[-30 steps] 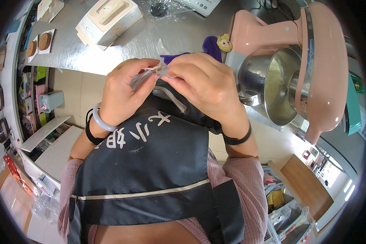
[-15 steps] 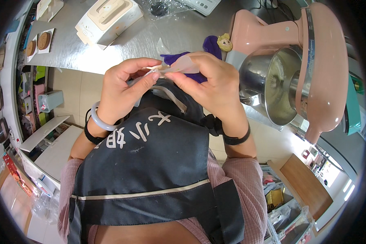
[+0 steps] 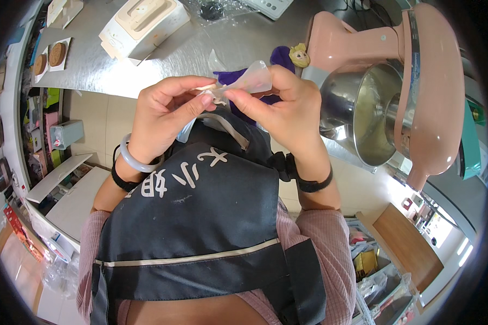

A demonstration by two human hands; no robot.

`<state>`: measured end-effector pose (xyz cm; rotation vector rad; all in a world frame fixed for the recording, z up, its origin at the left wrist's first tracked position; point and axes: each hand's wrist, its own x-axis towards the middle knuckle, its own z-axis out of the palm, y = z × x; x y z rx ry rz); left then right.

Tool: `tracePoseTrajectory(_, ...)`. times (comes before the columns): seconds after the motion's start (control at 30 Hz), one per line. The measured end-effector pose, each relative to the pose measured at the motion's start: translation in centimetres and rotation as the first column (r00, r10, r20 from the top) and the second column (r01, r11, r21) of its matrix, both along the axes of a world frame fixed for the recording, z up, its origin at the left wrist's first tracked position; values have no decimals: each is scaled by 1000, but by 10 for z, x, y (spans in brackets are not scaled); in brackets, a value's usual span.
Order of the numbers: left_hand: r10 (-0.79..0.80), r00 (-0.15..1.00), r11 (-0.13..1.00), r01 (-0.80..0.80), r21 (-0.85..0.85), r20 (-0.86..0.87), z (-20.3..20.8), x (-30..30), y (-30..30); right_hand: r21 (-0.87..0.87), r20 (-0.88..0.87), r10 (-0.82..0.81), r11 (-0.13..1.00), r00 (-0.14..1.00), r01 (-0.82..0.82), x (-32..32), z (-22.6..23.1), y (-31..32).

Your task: The person removes a toy figure and several plastic accessory pieces from a small plastic bag and assembles the parts by hand.

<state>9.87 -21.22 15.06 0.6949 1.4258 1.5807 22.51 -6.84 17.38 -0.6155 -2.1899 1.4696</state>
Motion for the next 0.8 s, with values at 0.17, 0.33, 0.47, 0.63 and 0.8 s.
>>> tracePoseTrajectory(0.17,17,998,1000,-16,-16,55,-5,0,0,-144,78,-23,989,997,34,-5,5,-1)
tracePoseTrajectory(0.33,61,975,998,-60,-8,213,-9,-3,2,-237,77,22,972,997,-3,-13,-8,3)
tracePoseTrajectory(0.47,64,949,998,-64,-12,309,-11,-7,1,-292,-53,-11,956,999,-5,-21,-11,0)
tracePoseTrajectory(0.63,66,933,998,-65,-14,353,-16,-8,2,-371,-111,39,925,993,-77,-26,-19,-4)
tracePoseTrajectory(0.8,129,933,990,-139,5,337,-18,-7,2,-430,-146,2,900,989,-66,-31,-28,-7)
